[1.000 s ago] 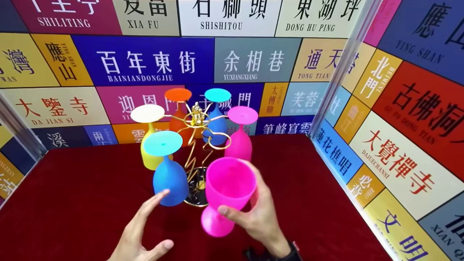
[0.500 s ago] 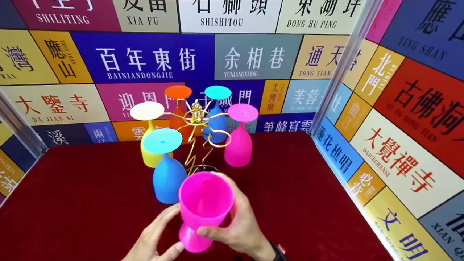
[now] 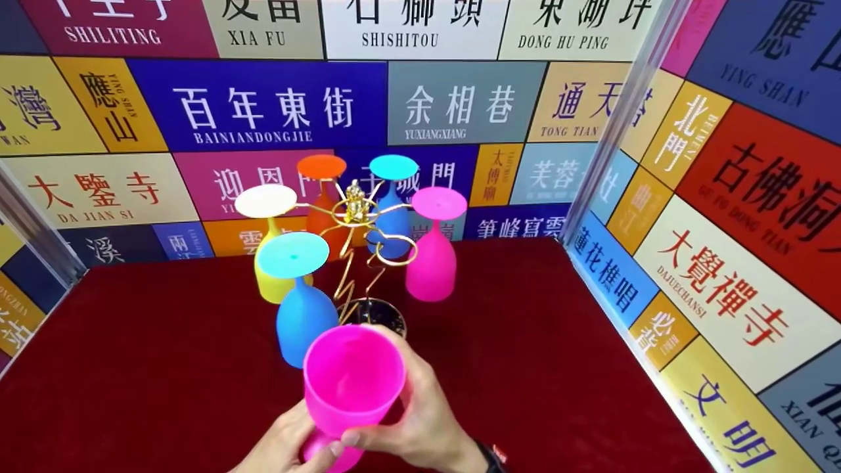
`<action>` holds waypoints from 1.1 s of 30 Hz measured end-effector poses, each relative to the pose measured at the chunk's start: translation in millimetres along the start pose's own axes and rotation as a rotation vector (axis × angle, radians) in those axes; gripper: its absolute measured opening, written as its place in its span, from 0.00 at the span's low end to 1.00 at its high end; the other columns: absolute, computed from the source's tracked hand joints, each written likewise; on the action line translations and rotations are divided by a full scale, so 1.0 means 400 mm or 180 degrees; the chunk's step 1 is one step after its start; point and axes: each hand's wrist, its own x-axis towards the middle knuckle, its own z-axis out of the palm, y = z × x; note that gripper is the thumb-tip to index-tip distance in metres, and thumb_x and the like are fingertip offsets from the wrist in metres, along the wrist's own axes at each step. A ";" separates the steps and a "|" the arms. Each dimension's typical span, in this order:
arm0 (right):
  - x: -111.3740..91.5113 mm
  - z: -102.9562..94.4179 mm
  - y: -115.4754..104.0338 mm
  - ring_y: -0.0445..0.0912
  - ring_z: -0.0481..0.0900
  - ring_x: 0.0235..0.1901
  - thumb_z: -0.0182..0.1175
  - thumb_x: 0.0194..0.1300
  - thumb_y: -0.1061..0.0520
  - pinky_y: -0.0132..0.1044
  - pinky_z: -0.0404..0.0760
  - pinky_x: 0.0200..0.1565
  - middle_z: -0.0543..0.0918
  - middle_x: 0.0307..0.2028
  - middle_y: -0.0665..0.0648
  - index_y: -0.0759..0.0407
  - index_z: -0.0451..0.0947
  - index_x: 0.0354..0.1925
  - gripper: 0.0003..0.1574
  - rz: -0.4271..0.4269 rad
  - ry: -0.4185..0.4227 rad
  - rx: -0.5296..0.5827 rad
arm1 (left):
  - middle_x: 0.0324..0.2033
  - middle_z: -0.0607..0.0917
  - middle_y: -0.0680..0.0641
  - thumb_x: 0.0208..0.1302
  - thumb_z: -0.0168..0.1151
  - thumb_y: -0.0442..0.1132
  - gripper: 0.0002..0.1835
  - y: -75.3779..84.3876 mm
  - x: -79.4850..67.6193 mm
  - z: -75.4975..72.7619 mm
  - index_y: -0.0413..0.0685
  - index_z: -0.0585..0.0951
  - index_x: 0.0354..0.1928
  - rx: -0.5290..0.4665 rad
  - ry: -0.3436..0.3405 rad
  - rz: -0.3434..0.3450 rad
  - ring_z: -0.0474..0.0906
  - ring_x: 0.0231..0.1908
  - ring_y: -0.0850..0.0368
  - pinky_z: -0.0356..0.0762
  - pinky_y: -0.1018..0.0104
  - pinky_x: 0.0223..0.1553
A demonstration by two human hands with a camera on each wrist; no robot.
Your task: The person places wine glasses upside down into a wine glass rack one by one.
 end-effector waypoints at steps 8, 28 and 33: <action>-0.002 0.009 -0.001 0.55 0.75 0.60 0.69 0.60 0.45 0.41 0.79 0.59 0.72 0.63 0.69 0.79 0.54 0.68 0.56 0.0075 -0.0060 0.0029 | 0.61 0.78 0.59 0.71 0.55 0.47 0.24 -0.005 -0.004 0.009 0.63 0.69 0.68 -0.0215 -0.0226 -0.0076 0.74 0.62 0.60 0.78 0.60 0.58; 0.000 0.001 0.008 0.54 0.75 0.60 0.70 0.58 0.44 0.41 0.79 0.59 0.71 0.63 0.69 0.78 0.51 0.69 0.60 0.0078 -0.0028 -0.0053 | 0.46 0.87 0.58 0.67 0.58 0.38 0.10 -0.032 0.001 0.004 0.55 0.82 0.48 0.0179 0.0121 0.0510 0.79 0.55 0.59 0.76 0.69 0.59; 0.005 -0.012 0.005 0.54 0.75 0.60 0.70 0.59 0.45 0.42 0.79 0.58 0.71 0.62 0.69 0.76 0.45 0.71 0.62 0.0146 -0.0144 -0.0006 | 0.37 0.86 0.58 0.66 0.60 0.37 0.02 -0.025 0.000 -0.007 0.53 0.80 0.35 0.0294 0.0080 0.0432 0.80 0.50 0.61 0.76 0.73 0.55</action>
